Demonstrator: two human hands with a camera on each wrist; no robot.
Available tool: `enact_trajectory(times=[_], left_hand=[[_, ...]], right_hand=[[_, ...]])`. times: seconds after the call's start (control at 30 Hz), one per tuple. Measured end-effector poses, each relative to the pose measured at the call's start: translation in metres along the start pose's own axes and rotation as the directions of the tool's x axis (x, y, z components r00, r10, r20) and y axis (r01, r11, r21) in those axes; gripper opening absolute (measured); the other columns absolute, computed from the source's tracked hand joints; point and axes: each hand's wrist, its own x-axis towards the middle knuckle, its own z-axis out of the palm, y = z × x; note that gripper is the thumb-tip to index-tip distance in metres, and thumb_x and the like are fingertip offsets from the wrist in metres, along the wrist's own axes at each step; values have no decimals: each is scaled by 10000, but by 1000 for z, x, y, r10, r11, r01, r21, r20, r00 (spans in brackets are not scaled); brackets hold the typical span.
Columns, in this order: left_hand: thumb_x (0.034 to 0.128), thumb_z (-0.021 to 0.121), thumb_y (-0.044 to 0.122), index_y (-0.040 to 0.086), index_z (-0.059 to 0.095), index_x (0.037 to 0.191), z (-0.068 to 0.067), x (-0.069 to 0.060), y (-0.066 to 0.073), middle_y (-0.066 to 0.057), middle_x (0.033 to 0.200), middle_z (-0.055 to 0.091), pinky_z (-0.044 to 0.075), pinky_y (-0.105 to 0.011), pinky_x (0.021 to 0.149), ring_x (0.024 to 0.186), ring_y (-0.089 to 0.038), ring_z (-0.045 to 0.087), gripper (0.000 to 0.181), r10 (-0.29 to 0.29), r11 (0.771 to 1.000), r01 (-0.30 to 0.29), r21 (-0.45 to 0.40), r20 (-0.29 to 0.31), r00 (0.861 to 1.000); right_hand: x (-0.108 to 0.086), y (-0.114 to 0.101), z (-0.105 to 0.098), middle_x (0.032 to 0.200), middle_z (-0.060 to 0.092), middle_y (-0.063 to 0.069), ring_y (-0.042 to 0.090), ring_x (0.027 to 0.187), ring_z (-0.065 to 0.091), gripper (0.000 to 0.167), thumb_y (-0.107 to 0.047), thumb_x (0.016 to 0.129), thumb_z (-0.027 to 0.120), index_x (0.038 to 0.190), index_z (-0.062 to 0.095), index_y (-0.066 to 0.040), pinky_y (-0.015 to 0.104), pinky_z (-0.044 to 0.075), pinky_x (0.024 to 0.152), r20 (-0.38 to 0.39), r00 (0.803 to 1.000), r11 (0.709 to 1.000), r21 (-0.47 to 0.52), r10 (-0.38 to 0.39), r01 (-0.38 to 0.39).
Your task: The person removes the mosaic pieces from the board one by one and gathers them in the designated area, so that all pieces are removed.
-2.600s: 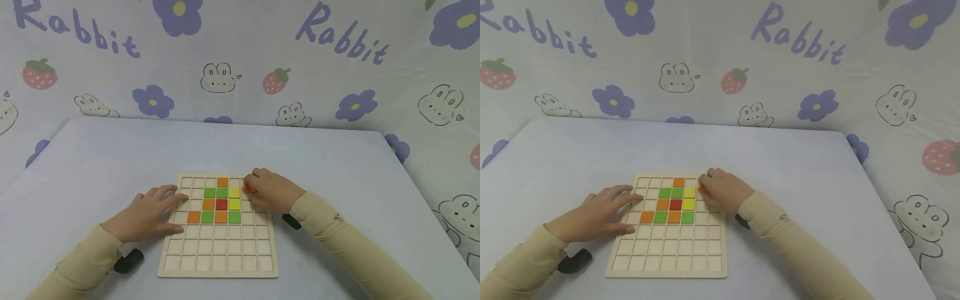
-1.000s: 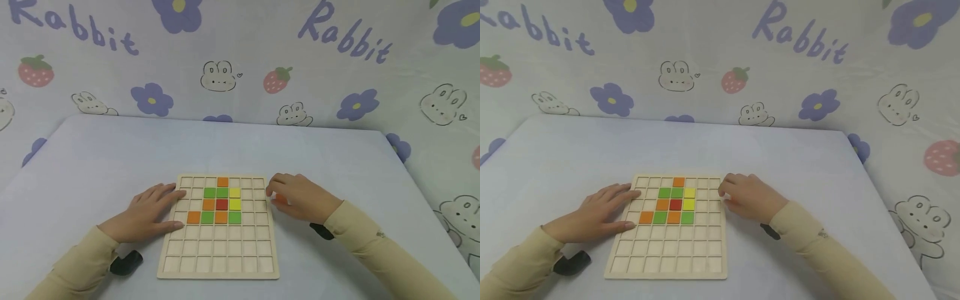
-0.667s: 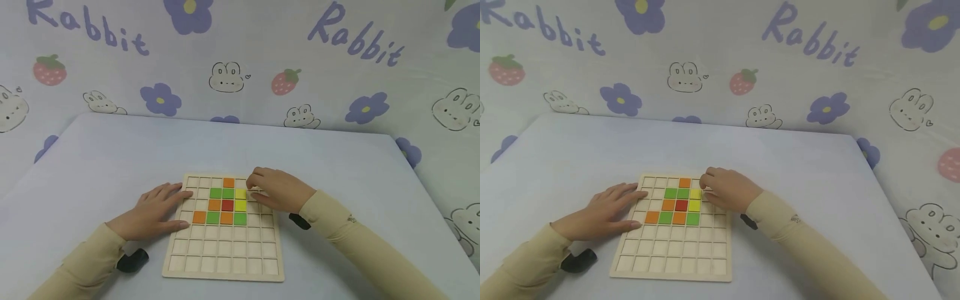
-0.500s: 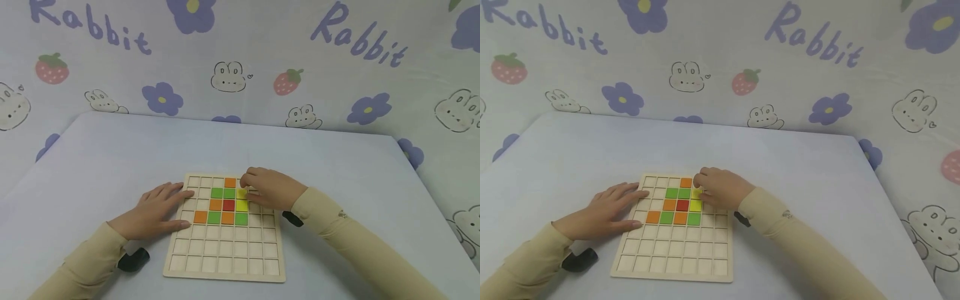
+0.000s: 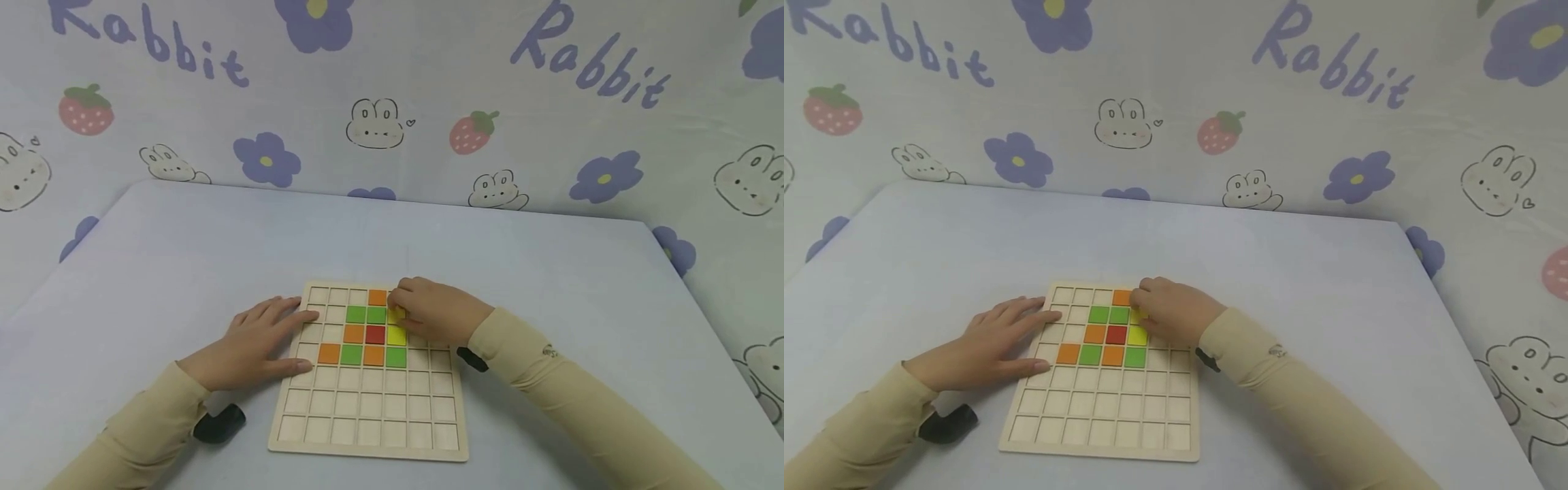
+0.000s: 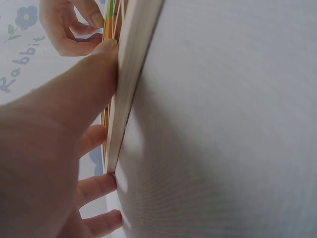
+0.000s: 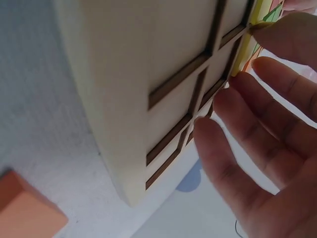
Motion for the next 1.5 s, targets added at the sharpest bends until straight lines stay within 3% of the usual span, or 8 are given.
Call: enact_trajectory(times=[0.23, 0.43, 0.63, 1.13, 1.23, 1.33, 1.43, 1.5], left_hand=[[875, 585, 586, 217, 405, 1446, -1, -1, -2, -167, 1497, 331, 275, -660, 1006, 1362, -453, 286, 703, -8, 1000, 8, 2, -5, 1000], [872, 588, 588, 224, 412, 1440, -2, -1, -1, -168, 1497, 333, 279, -655, 1004, 1362, -447, 291, 697, -9, 1000, 9, -10, -3, 1000], [878, 581, 586, 231, 408, 1441, -1, 2, 2, -161, 1500, 325, 281, -647, 1004, 1366, -433, 286, 688, -1, 1000, 1, -16, 3, 1000], [866, 539, 648, 250, 382, 1460, 4, -1, -1, -147, 1520, 307, 275, -656, 1002, 1382, -442, 252, 732, -31, 1000, 31, -2, 24, 999], [873, 535, 641, 242, 385, 1458, 3, -2, 0, -154, 1511, 319, 286, -658, 989, 1374, -447, 265, 724, -21, 1000, 21, 3, 13, 1000], [877, 536, 634, 241, 368, 1469, 3, -2, 0, -154, 1516, 310, 279, -660, 994, 1376, -447, 259, 730, -19, 1000, 19, 1, 14, 1000], [881, 538, 626, 246, 358, 1474, 2, -1, -1, -162, 1519, 302, 269, -670, 995, 1375, -453, 255, 727, -13, 1000, 13, -9, 16, 1000], [880, 540, 624, 257, 350, 1477, 1, -1, -1, -166, 1522, 294, 261, -672, 998, 1378, -453, 248, 726, -15, 1000, 15, -15, 23, 1000]], right_hand=[[3, -1, -3, 1096, 593, 25, 156, 990, 550, 257, -133, 949, 597, 1202, 574, -93, 281, 482, 894, 45, 999, 999, 41, 12, -14], [0, -1, -6, 1165, 612, 38, 174, 1027, 592, 306, -160, 955, 600, 1261, 588, -158, 287, 499, 891, 25, 999, 999, 14, -42, 41], [-6, 2, -6, 1180, 608, 20, 166, 1066, 584, 267, -150, 945, 617, 1201, 647, -219, 285, 493, 919, 29, 998, 998, 33, -55, 54], [-10, 6, 0, 1123, 628, -9, 138, 1029, 593, 219, -157, 939, 624, 1158, 612, -164, 270, 489, 903, -54, 992, 994, 5, -112, 112], [-15, 5, -6, 1110, 617, -11, 128, 1005, 601, 242, -161, 927, 643, 1166, 610, -165, 267, 500, 880, -61, 996, 998, 0, -69, 69], [-26, 7, -15, 1128, 606, -27, 114, 995, 601, 295, -186, 920, 655, 1209, 597, -172, 274, 507, 873, -45, 998, 999, 5, 43, -43], [-43, 13, -23, 1134, 586, -62, 102, 951, 591, 320, -202, 922, 651, 1230, 566, -188, 272, 516, 835, -10, 983, 983, 35, 181, -181], [-55, 20, -25, 1114, 581, -78, 106, 936, 585, 305, -201, 915, 661, 1203, 560, -191, 278, 513, 819, -8, 973, 971, 55, 233, -232]])
